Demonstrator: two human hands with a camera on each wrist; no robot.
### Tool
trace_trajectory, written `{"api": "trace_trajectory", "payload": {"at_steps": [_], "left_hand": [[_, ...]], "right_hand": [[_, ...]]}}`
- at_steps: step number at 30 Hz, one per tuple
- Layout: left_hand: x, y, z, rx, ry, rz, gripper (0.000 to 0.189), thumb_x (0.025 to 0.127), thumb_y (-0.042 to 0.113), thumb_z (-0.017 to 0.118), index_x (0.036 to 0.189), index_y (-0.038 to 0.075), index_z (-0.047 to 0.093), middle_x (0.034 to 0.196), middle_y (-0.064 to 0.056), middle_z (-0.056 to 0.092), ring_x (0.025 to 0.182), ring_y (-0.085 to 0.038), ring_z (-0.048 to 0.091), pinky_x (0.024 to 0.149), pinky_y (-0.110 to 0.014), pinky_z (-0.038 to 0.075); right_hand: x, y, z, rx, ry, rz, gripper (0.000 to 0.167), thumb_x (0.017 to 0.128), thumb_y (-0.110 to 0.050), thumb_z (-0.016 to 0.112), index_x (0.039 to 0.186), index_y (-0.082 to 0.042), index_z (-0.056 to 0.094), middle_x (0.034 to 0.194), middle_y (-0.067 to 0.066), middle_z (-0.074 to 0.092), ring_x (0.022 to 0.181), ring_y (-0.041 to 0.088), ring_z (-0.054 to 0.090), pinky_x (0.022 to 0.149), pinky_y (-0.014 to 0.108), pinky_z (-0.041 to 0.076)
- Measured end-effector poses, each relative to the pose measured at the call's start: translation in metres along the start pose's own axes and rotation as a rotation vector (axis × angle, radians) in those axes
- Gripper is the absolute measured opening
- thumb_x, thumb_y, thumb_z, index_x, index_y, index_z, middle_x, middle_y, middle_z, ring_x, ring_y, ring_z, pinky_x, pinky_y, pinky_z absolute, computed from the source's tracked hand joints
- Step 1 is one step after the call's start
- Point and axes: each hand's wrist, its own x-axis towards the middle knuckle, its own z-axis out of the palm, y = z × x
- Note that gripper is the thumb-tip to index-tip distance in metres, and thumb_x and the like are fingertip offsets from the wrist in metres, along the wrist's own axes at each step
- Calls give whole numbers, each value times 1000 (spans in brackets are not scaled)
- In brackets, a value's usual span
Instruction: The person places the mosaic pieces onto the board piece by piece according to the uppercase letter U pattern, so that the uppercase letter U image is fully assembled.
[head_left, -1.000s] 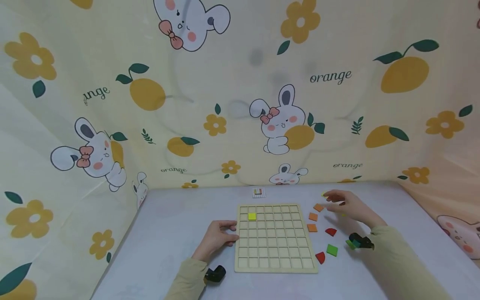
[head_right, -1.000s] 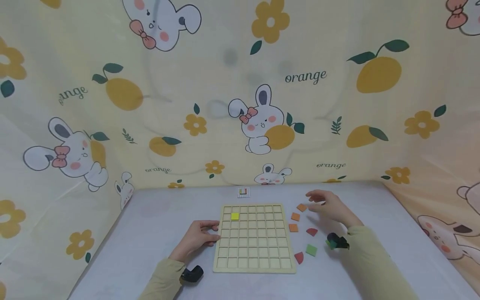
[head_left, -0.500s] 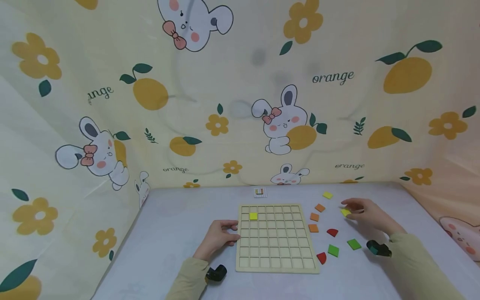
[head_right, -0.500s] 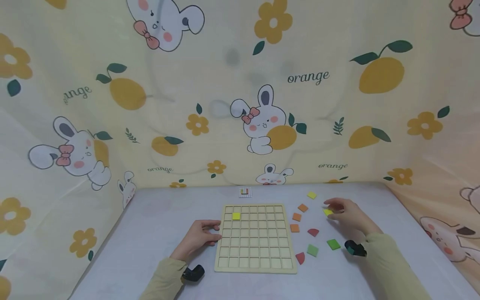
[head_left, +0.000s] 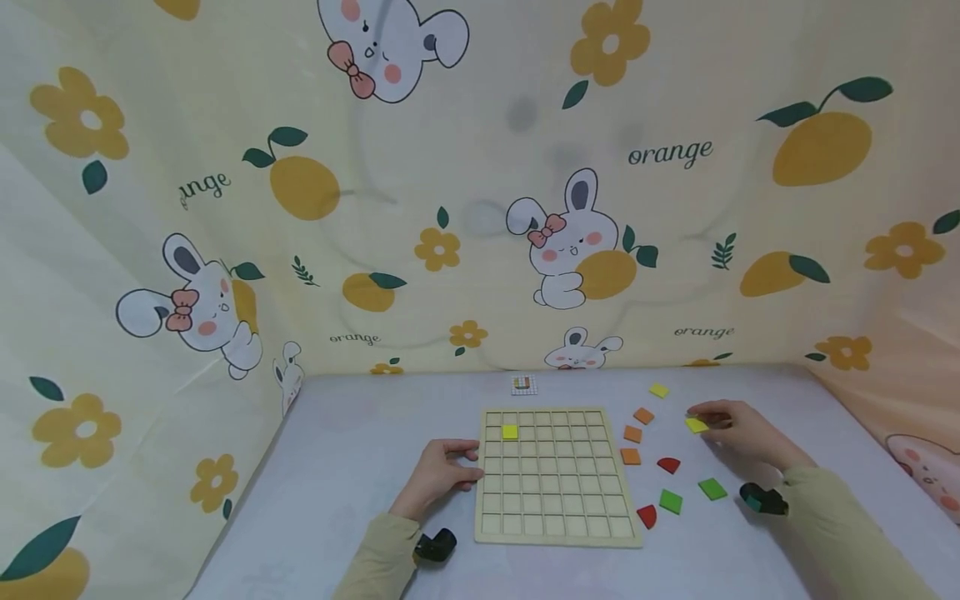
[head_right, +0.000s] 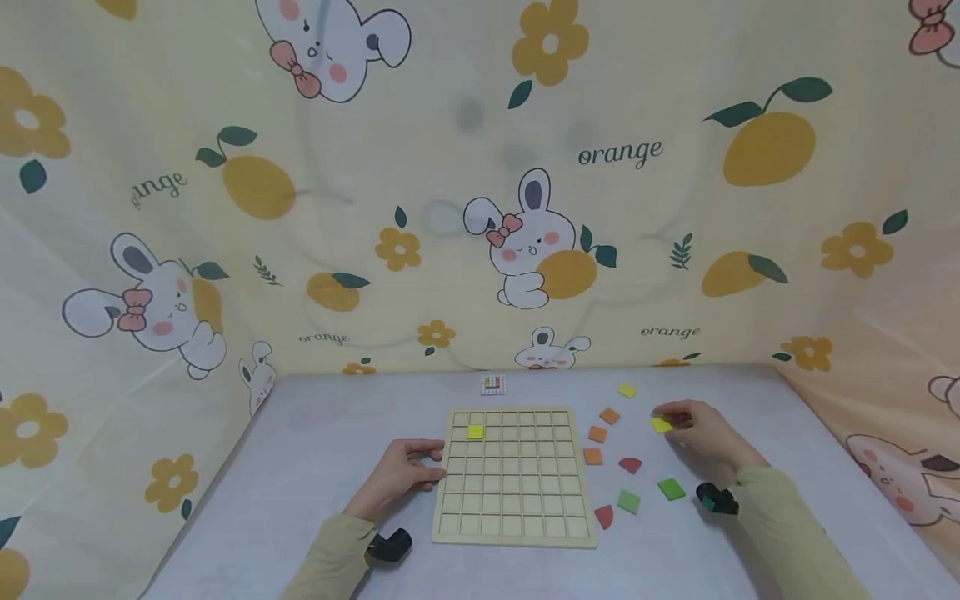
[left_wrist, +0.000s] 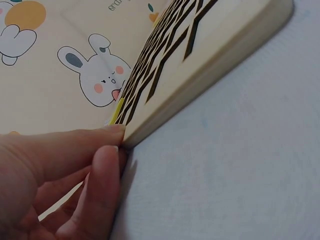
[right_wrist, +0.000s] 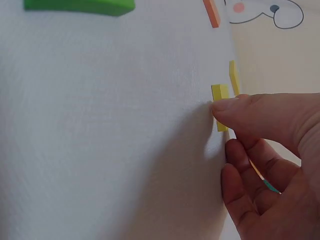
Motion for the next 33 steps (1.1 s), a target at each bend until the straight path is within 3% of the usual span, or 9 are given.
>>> {"api": "trace_trajectory", "payload": {"at_steps": [20, 33], "left_hand": [[1, -4, 1, 6, 5, 4, 50, 72, -3, 79, 120, 1, 64, 94, -6, 62, 59, -11, 60, 56, -28, 56], [2, -4, -1, 6, 0, 3, 51, 72, -1, 80, 120, 1, 64, 94, -6, 62, 59, -11, 60, 56, -29, 56]], "right_hand": [[0, -2, -4, -21, -14, 8, 32, 88, -4, 66, 118, 5, 62, 111, 19, 62, 96, 29, 55, 81, 39, 52], [4, 4, 2, -38, 44, 40, 34, 86, -15, 72, 114, 2, 65, 107, 14, 63, 93, 27, 54, 80, 38, 52]]}}
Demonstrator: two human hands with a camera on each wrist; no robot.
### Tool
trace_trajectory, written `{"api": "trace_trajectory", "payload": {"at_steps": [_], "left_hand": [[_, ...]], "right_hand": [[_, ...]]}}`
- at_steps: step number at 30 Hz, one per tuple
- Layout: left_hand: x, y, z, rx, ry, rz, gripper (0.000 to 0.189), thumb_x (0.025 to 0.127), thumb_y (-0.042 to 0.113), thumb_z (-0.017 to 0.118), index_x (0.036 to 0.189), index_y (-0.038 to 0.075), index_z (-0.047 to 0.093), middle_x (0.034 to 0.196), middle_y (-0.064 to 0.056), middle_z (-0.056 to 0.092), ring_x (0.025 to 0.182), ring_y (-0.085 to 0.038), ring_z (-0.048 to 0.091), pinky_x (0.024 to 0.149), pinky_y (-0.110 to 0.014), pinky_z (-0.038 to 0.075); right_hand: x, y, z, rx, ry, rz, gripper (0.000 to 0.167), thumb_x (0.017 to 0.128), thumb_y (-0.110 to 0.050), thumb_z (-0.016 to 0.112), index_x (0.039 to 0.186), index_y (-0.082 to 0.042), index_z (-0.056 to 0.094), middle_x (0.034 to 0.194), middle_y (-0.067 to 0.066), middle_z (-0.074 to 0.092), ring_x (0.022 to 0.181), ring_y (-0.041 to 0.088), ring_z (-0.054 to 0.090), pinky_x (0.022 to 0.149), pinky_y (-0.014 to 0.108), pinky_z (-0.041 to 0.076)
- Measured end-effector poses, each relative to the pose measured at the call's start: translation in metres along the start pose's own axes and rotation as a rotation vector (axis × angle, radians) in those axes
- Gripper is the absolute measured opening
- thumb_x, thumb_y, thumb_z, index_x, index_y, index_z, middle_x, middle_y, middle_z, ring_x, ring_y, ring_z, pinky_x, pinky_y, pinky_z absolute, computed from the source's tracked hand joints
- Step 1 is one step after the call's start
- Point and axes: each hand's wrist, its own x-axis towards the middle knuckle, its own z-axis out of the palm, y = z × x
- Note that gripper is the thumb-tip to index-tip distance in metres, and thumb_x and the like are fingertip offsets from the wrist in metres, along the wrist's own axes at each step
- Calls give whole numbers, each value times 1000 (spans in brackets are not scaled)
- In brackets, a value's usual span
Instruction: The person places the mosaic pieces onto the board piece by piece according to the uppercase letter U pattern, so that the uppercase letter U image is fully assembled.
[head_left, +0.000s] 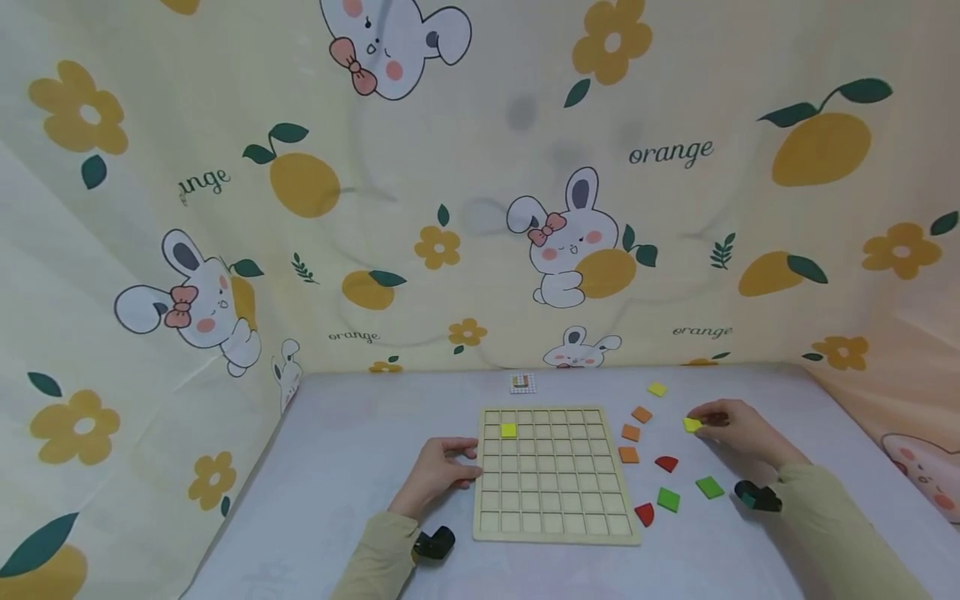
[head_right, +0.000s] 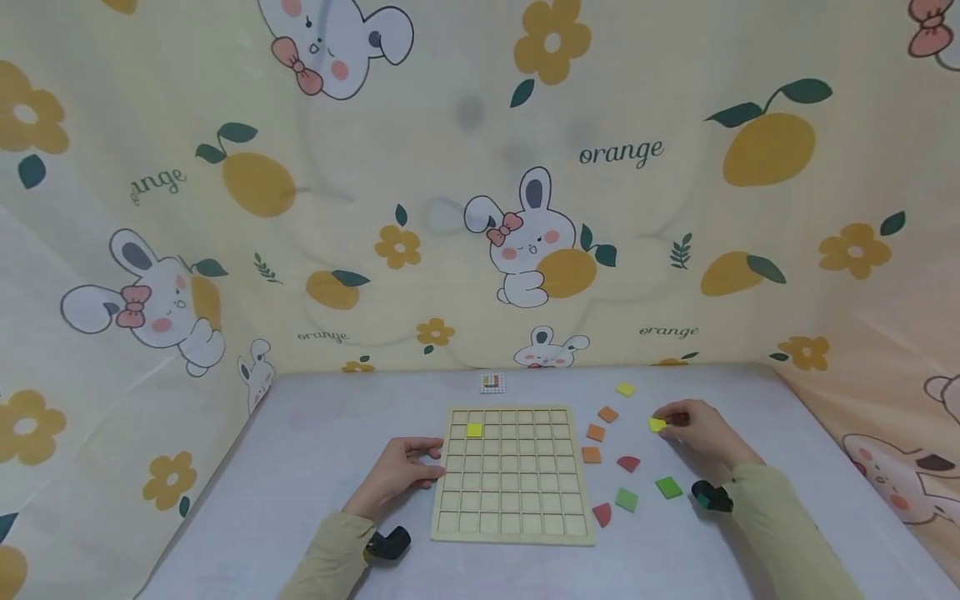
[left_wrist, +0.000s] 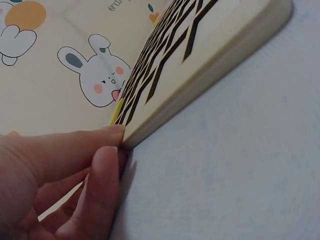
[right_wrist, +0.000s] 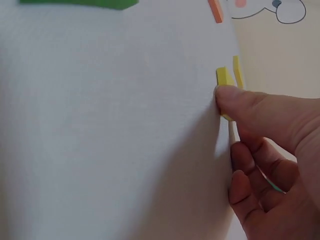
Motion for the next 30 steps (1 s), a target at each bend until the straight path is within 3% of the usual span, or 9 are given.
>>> {"api": "trace_trajectory", "payload": {"at_steps": [8, 13, 19, 30], "left_hand": [[-1, 1, 0, 4, 4, 2, 51, 72, -3, 80, 120, 0, 64, 94, -6, 62, 58, -11, 59, 56, -29, 56], [-1, 1, 1, 10, 11, 0, 51, 71, -3, 80, 120, 0, 64, 94, -7, 61, 58, -11, 59, 56, -29, 56], [-2, 2, 0, -1, 7, 3, 51, 71, -4, 80, 120, -1, 64, 94, -8, 61, 59, -11, 60, 57, -29, 56], [-2, 4, 2, 16, 9, -13, 51, 72, -2, 80, 120, 2, 64, 94, -6, 61, 58, -11, 59, 57, -28, 56]], "right_hand": [[-9, -15, 0, 13, 10, 4, 38, 86, -22, 72, 117, -1, 64, 108, 13, 60, 96, 29, 51, 77, 36, 51], [-10, -35, 2, -33, 45, -84, 34, 86, -21, 73, 115, -4, 66, 108, 9, 62, 97, 27, 51, 80, 39, 50], [-9, -62, 7, -34, 40, -200, 31, 84, -17, 75, 112, -7, 68, 104, 3, 65, 94, 22, 54, 77, 31, 49], [-2, -112, 36, 48, 13, -305, 25, 83, -13, 75, 108, -12, 69, 97, -2, 63, 87, 20, 54, 73, 26, 48]]}}
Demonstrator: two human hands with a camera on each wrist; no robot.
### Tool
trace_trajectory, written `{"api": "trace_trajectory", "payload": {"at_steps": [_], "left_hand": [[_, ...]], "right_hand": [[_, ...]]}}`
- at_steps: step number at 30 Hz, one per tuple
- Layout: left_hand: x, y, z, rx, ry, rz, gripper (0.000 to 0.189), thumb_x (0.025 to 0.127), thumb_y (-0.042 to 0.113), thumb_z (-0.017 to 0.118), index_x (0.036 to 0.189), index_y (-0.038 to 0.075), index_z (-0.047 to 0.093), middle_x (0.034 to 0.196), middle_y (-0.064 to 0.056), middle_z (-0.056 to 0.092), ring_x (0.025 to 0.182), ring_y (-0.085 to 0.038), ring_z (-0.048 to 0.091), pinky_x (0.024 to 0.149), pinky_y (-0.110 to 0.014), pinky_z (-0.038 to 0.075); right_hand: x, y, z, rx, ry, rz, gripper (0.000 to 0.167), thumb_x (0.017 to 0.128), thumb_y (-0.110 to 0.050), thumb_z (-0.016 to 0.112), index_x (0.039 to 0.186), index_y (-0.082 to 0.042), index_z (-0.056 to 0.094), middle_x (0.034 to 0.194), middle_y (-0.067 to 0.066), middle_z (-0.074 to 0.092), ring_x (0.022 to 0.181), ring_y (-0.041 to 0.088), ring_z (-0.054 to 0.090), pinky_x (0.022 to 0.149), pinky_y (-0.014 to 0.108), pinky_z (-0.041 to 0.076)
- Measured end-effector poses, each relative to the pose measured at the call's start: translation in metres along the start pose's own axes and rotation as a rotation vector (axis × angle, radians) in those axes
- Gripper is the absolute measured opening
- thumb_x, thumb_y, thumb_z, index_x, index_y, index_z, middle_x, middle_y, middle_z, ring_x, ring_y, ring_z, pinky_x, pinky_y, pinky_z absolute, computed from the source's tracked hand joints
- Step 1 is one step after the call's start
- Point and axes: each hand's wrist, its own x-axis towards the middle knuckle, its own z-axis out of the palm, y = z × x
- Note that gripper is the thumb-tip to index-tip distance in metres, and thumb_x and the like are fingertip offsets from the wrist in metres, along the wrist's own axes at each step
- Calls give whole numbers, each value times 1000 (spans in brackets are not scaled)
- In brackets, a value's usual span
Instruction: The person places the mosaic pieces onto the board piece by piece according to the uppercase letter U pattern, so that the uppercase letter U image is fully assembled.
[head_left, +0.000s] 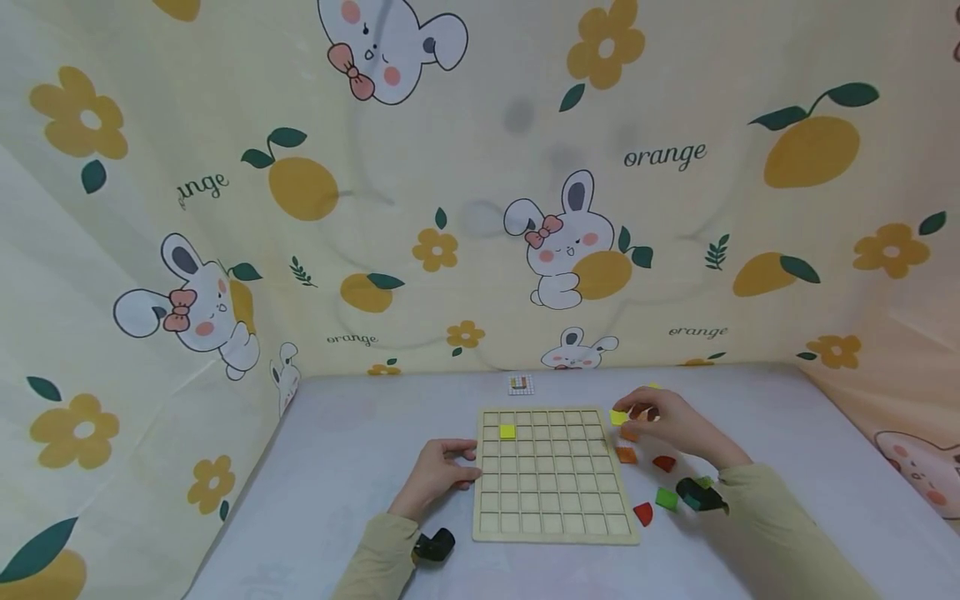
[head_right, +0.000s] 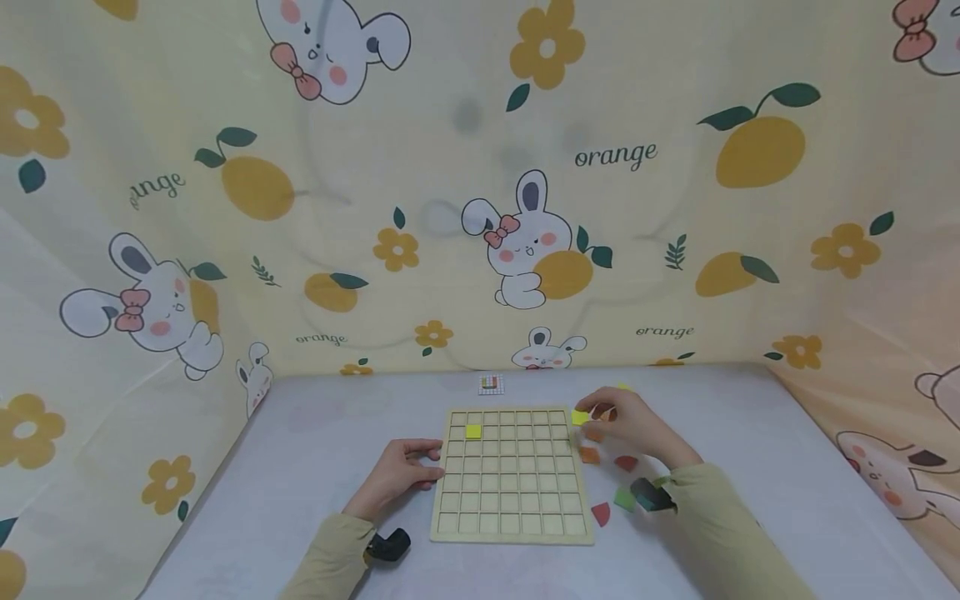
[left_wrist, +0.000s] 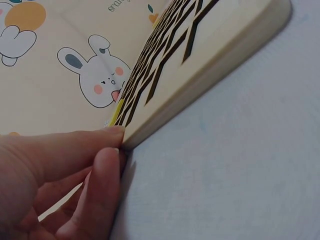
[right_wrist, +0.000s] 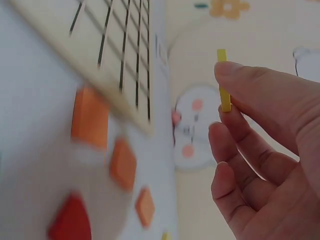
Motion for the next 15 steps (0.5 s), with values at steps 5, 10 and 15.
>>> {"api": "trace_trajectory", "payload": {"at_steps": [5, 10, 15], "left_hand": [[0, -1, 0, -11, 1, 4, 50, 72, -3, 79, 120, 1, 64, 94, -6, 61, 59, -11, 60, 57, -28, 56], [1, -1, 0, 2, 7, 8, 50, 73, -3, 79, 120, 1, 64, 94, -6, 62, 59, -11, 60, 57, -28, 56], [1, -2, 0, 6, 10, 5, 49, 73, -2, 79, 120, 2, 65, 93, -5, 62, 59, -11, 60, 58, -29, 56]], "right_hand": [[14, -18, 20, 44, -13, -42, 26, 83, -15, 76, 107, -12, 69, 98, -3, 63, 87, 18, 55, 72, 26, 48], [29, -33, 42, 105, -32, -126, 26, 81, -13, 77, 106, -10, 69, 98, -2, 64, 85, 18, 58, 70, 27, 50], [40, -46, 63, 147, -37, -193, 26, 82, -14, 76, 105, -7, 68, 99, 2, 65, 83, 18, 59, 67, 27, 51]]}}
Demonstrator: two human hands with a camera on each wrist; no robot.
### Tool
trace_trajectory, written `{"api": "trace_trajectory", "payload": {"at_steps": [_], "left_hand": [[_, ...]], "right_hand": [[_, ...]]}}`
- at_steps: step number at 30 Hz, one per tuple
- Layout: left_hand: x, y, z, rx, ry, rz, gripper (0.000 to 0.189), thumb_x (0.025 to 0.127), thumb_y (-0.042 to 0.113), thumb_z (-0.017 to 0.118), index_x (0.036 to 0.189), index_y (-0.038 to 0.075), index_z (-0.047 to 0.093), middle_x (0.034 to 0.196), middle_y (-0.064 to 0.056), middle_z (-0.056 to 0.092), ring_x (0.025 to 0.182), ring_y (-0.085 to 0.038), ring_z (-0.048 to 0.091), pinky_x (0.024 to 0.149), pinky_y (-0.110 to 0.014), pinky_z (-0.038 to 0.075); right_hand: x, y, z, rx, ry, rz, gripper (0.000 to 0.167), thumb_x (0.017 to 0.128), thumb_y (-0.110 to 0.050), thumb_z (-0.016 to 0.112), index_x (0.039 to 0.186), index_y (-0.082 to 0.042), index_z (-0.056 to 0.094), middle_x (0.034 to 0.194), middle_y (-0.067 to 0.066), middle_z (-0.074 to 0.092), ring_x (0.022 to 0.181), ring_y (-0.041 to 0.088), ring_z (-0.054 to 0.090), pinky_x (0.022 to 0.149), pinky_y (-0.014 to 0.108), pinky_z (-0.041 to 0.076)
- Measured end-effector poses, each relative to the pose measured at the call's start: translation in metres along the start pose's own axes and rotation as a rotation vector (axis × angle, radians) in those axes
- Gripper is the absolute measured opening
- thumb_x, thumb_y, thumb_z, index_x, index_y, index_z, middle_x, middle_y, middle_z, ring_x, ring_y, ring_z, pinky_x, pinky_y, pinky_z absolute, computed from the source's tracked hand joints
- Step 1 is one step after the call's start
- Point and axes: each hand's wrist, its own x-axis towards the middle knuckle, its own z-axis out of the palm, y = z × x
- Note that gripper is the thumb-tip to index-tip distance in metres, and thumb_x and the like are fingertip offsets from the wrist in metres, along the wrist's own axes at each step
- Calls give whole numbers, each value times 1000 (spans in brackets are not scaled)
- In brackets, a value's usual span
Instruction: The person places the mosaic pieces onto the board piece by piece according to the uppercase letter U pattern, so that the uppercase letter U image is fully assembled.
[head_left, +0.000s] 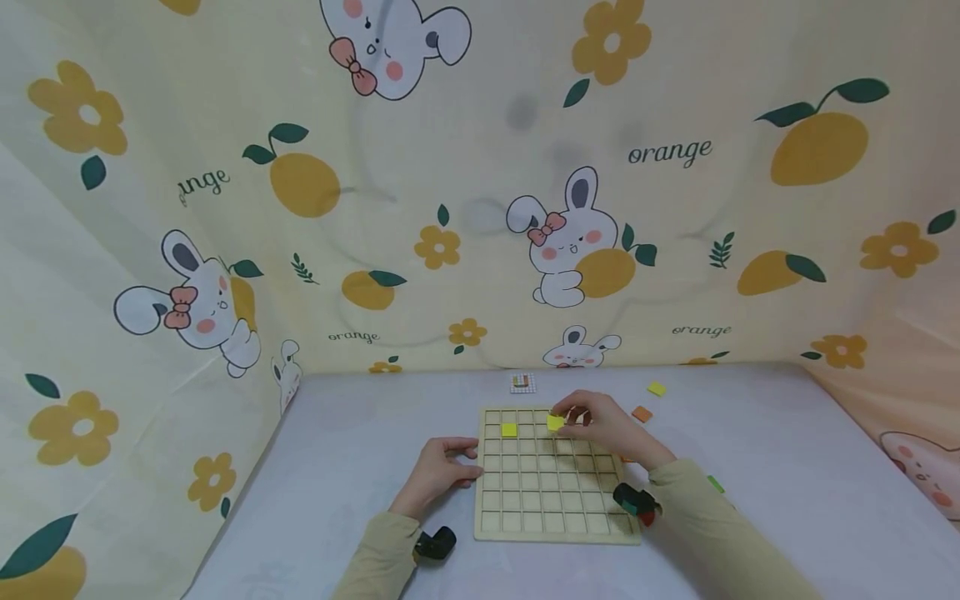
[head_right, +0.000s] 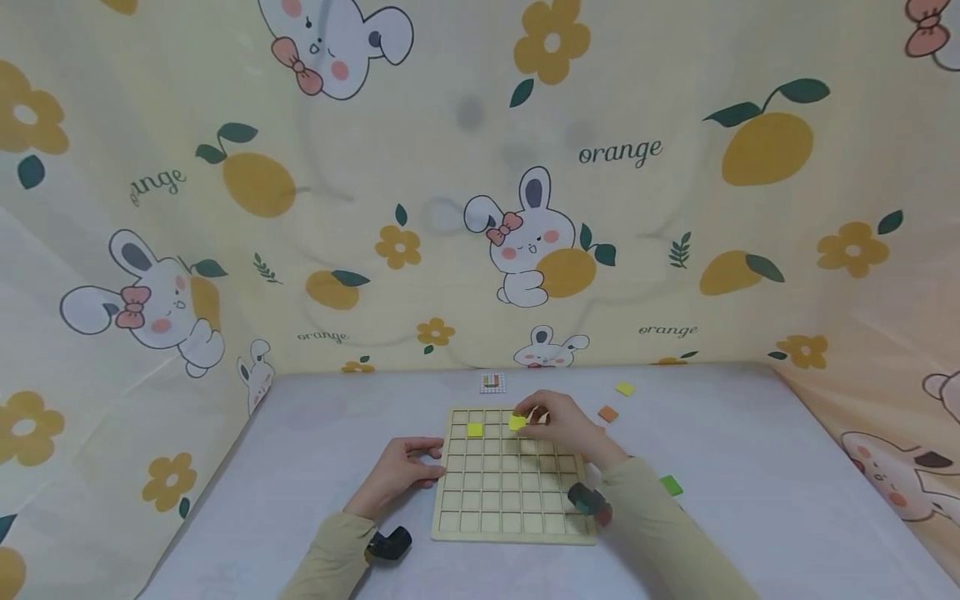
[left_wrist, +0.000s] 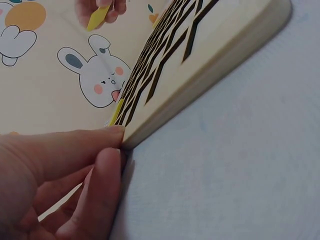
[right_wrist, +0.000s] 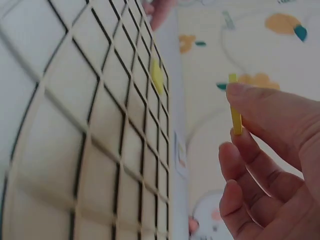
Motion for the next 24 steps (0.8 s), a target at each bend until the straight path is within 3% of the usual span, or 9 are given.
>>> {"api": "trace_trajectory", "payload": {"at_steps": [6, 15, 24], "left_hand": [[0, 0, -1, 7, -4, 13, 49, 72, -2, 80, 119, 1, 65, 93, -5, 62, 58, -10, 59, 59, -29, 56], [1, -2, -1, 14, -17, 17, 49, 73, 1, 81, 119, 2, 65, 93, -4, 63, 56, -9, 57, 60, -28, 56], [1, -1, -3, 3, -22, 15, 48, 73, 0, 80, 119, 2, 65, 93, -5, 62, 58, -10, 59, 60, -28, 57]], "right_hand": [[14, -6, 25, 25, -19, -28, 24, 83, -11, 74, 106, -4, 67, 99, 7, 64, 80, 19, 59, 60, 26, 48], [30, -6, 59, 34, -68, -9, 23, 81, -7, 76, 102, -1, 68, 96, 6, 63, 78, 18, 58, 63, 24, 50], [36, -1, 75, -22, -72, 35, 22, 79, -8, 78, 99, -4, 69, 91, 3, 64, 74, 9, 56, 66, 25, 49]]}}
